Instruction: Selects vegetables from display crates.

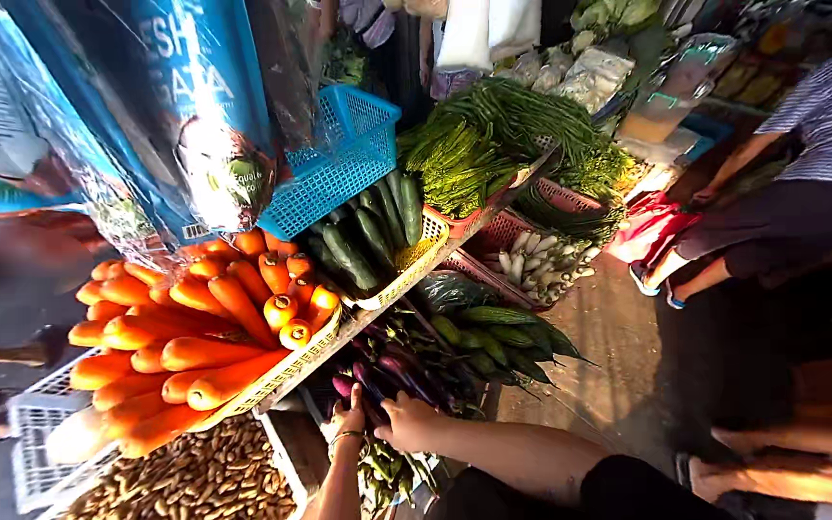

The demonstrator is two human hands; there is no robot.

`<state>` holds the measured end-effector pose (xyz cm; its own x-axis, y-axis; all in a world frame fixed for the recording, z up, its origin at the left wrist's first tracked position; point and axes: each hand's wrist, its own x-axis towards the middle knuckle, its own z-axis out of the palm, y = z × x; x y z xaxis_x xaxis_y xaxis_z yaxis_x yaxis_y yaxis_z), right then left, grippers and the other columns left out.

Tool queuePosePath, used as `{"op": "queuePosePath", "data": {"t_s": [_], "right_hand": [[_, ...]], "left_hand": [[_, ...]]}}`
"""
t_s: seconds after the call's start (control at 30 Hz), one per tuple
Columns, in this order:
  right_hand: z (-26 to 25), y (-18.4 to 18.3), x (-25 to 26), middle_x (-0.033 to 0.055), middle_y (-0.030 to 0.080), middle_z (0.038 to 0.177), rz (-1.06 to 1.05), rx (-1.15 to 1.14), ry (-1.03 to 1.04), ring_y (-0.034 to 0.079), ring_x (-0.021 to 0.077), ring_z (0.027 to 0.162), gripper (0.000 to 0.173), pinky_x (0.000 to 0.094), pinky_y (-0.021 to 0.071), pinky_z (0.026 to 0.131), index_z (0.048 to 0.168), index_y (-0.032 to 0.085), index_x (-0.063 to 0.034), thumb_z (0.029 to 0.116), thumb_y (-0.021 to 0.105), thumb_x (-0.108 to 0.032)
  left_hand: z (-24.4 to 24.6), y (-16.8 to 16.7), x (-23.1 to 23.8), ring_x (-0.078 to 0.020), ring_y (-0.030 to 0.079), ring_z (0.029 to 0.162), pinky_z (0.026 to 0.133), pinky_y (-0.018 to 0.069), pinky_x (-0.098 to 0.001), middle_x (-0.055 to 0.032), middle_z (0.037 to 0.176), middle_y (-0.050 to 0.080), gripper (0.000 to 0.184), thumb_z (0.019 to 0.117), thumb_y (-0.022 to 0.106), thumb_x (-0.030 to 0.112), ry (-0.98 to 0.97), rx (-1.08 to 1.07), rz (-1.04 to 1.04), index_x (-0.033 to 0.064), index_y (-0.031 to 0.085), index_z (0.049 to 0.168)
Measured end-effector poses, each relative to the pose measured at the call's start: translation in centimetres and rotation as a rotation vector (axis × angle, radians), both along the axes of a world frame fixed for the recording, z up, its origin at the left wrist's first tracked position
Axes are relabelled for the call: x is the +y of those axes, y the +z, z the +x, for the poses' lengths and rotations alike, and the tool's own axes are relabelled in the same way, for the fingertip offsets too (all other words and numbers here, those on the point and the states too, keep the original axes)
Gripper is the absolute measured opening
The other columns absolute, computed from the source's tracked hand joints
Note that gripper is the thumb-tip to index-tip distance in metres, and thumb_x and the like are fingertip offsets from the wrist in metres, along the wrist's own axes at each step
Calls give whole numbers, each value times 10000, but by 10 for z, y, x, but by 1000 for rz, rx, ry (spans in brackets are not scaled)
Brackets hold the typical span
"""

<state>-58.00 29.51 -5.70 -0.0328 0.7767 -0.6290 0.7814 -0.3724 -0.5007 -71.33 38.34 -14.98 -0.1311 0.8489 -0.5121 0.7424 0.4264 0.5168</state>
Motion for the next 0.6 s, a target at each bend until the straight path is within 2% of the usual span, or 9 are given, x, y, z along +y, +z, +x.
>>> {"op": "queuePosePath", "data": {"t_s": [0.1, 0.17, 0.2, 0.27, 0.37, 0.43, 0.5, 0.53, 0.6], "right_hand": [[-12, 1, -21, 327, 492, 1442, -27, 51, 33, 578, 487, 1261, 642, 647, 498, 1011, 1540, 365, 1, 1051, 568, -363], [-22, -2, -32, 311, 544, 1399, -26, 99, 25, 580, 464, 1273, 623, 637, 488, 1030, 1493, 399, 41, 1045, 580, -353], [-25, -7, -35, 300, 571, 1375, -20, 115, 18, 587, 453, 1271, 602, 637, 486, 1034, 1469, 421, 46, 1040, 584, -343], [-20, -17, -37, 304, 597, 1340, -30, 104, 55, 602, 463, 1251, 546, 648, 491, 1017, 1446, 443, 50, 1051, 565, -307], [0, -31, -32, 292, 611, 1333, 9, 98, 173, 584, 450, 1278, 516, 640, 469, 1048, 1424, 513, 36, 1054, 566, -320], [13, -24, -38, 259, 608, 1364, 107, 166, 259, 564, 410, 1317, 548, 601, 440, 1102, 1477, 493, -2, 1041, 588, -321], [37, -3, -60, 241, 652, 1302, 192, 300, 321, 602, 390, 1265, 536, 578, 434, 1110, 1485, 500, -21, 1036, 614, -290], [56, 7, -74, 230, 682, 1251, 196, 367, 336, 639, 383, 1207, 520, 580, 455, 1086, 1475, 519, -29, 1034, 624, -283], [101, 22, -108, 221, 699, 1199, 132, 509, 333, 680, 364, 1101, 463, 581, 499, 1013, 1440, 560, -46, 1046, 609, -284]], "left_hand": [[7, 3, -5, -488, 400, 1420, 1142, 369, -595, -333, 1524, 409, 759, 876, 691, 672, -15, -6, 131, 78, 657, 1347], [4, 9, -12, -463, 401, 1419, 1142, 375, -577, -312, 1523, 413, 717, 848, 785, 578, -43, -43, 168, 53, 663, 1321], [4, 11, -16, -461, 394, 1424, 1145, 371, -578, -310, 1539, 389, 750, 845, 798, 557, -71, -46, 161, 45, 626, 1365], [1, 3, -25, -469, 372, 1445, 1154, 363, -589, -318, 1584, 321, 870, 876, 765, 554, -130, -50, 137, 27, 471, 1503], [-11, -23, -35, -474, 329, 1467, 1186, 324, -583, -341, 1598, 266, 909, 928, 730, 477, -107, -203, 192, -23, 319, 1567], [-13, -19, -32, -451, 340, 1472, 1202, 309, -574, -326, 1587, 311, 908, 936, 725, 479, -108, -176, 161, -10, 306, 1576], [-4, -3, -36, -429, 432, 1431, 1175, 345, -598, -287, 1540, 434, 932, 924, 707, 550, -136, -8, 133, 35, 308, 1591], [6, 5, -39, -427, 463, 1407, 1159, 364, -604, -282, 1516, 468, 951, 917, 721, 541, -123, 22, 132, 47, 283, 1603], [24, 16, -50, -431, 464, 1409, 1167, 370, -589, -307, 1534, 430, 1029, 918, 757, 458, -78, -19, 132, 39, 145, 1631]]}}
